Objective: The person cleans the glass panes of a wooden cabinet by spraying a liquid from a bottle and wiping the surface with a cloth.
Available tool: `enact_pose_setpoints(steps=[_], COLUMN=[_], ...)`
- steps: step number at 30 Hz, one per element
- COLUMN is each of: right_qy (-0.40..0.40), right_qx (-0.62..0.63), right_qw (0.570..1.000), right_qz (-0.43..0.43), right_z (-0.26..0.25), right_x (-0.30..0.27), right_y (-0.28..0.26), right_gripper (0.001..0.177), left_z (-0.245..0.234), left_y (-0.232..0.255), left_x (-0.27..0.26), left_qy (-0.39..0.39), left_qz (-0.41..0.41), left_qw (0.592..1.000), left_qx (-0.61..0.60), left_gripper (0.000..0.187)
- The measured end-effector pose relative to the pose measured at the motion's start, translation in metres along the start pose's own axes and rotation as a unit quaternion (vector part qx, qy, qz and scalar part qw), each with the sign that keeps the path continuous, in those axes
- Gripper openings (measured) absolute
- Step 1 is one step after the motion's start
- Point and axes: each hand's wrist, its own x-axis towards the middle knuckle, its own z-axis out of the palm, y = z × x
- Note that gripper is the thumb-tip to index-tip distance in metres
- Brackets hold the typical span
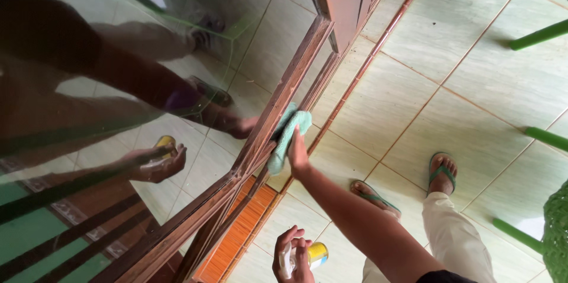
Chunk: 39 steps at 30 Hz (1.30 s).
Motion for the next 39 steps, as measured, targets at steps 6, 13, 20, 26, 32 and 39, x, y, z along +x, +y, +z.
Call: enact_pose_setpoints(steps=[6, 13, 20, 26, 32, 39], right_qy=[-0.009, 0.026, -0.006, -0.135, -0.025, 0.081], right_qx=[0.094, 0.080, -0.082, -0.099, -0.109, -0.210], right_qw=[0.991, 0.996, 0.987, 0.973, 0.961, 0.959], right_qz=[0.100, 0.020, 0.137, -0.161, -0.254, -0.170], right_z=[-0.026, -0.025, 0.043, 0.062, 0.034, 0.034], right_x=[0.092, 0.093, -0.074, -0.166, -0.028, -0.025], right_y=[-0.109, -0.090, -0.112, -0.143, -0.082, -0.124], right_gripper=[0.086, 0.084, 0.099, 0.085, 0.083, 0.058], left_z=[-0.008, -0.002, -0.005, -0.001, -0.003, -0.008], left_y=[-0.002, 0.009, 0.003, 0.003, 0.004, -0.025], left_x=[0.002, -0.003, -0.007, -0.006, -0.009, -0.013], left_qy=[0.005, 0.045, 0.018, 0.030, 0.040, 0.056], left_qz=[-0.009, 0.022, 0.049, 0.035, 0.046, 0.006], left_qw=[1.000, 0.999, 0.999, 0.998, 0.997, 0.998], left_qx=[-0.003, -0.021, -0.009, -0.041, -0.040, -0.029], left_gripper=[0.034, 0.031, 0.032, 0.032, 0.032, 0.033])
